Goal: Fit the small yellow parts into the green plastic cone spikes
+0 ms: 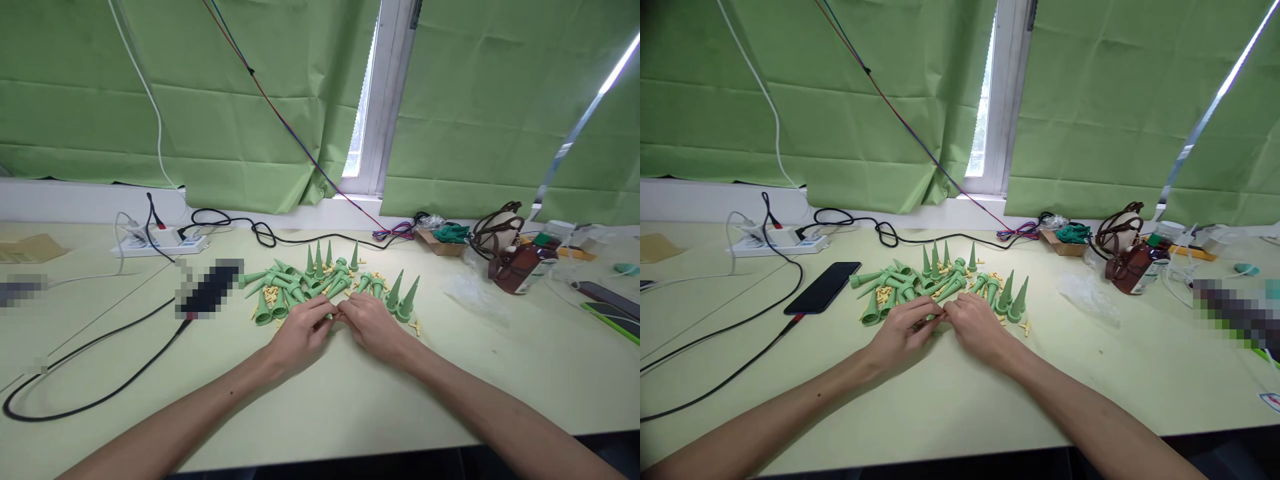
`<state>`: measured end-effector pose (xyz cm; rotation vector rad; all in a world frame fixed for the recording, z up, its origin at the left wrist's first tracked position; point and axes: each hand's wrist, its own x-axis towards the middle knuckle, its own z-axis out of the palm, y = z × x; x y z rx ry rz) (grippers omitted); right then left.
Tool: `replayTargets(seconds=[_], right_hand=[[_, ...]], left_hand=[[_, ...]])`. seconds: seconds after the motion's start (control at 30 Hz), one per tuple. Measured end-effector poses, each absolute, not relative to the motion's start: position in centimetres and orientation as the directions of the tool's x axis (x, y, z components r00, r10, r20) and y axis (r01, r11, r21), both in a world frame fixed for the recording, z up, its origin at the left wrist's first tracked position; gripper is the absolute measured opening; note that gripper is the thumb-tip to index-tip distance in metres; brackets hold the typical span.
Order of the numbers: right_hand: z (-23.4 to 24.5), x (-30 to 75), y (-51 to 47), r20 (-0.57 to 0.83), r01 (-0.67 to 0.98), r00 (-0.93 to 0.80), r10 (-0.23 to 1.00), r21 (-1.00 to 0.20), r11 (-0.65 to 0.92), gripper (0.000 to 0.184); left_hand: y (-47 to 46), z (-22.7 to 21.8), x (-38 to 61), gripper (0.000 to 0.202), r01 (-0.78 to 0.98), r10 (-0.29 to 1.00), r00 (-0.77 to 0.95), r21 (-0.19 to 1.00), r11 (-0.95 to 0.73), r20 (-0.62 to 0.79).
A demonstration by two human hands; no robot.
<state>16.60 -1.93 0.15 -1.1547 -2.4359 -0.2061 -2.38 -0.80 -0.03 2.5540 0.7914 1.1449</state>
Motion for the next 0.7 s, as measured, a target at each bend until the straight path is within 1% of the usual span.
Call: replayTargets(seconds=[0.17,0.3,0.33,0.5,0.6,0.7], right_hand=[[0.27,16.58,-1.96,0.464,0.761,-0.535,0.706,-0.099,0.641,0.02],[0.31,16.57,-2.09,0.508,0.737,-0.495,0.705,-0.184,0.65,0.012],[0.33,16.56,-2.14,0.518,0.728,-0.482,0.706,-0.212,0.652,0.013],[0.3,16.49,-2.28,0.613,0.654,-0.39,0.688,-0.341,0.675,0.034],[0.29,16.44,-2.24,0.673,0.601,-0.339,0.658,-0.383,0.701,0.038],[0.53,16.37,-2.33,0.735,0.56,-0.302,0.607,-0.379,0.737,0.035]], left_hand=[[-0.95,-0.06,-2.24,0.017,0.409,0.597,0.527,0.436,-0.802,0.604],[-0.88,0.06,-2.26,0.015,0.427,0.609,0.496,0.437,-0.792,0.619],[-0.85,0.08,-2.27,0.014,0.431,0.613,0.484,0.439,-0.788,0.625],[-0.76,0.01,-2.23,0.015,0.423,0.616,0.426,0.457,-0.783,0.662],[-0.79,-0.09,-2.19,0.015,0.426,0.624,0.402,0.466,-0.776,0.67],[-0.85,-0.12,-2.17,0.013,0.439,0.662,0.399,0.502,-0.745,0.635]])
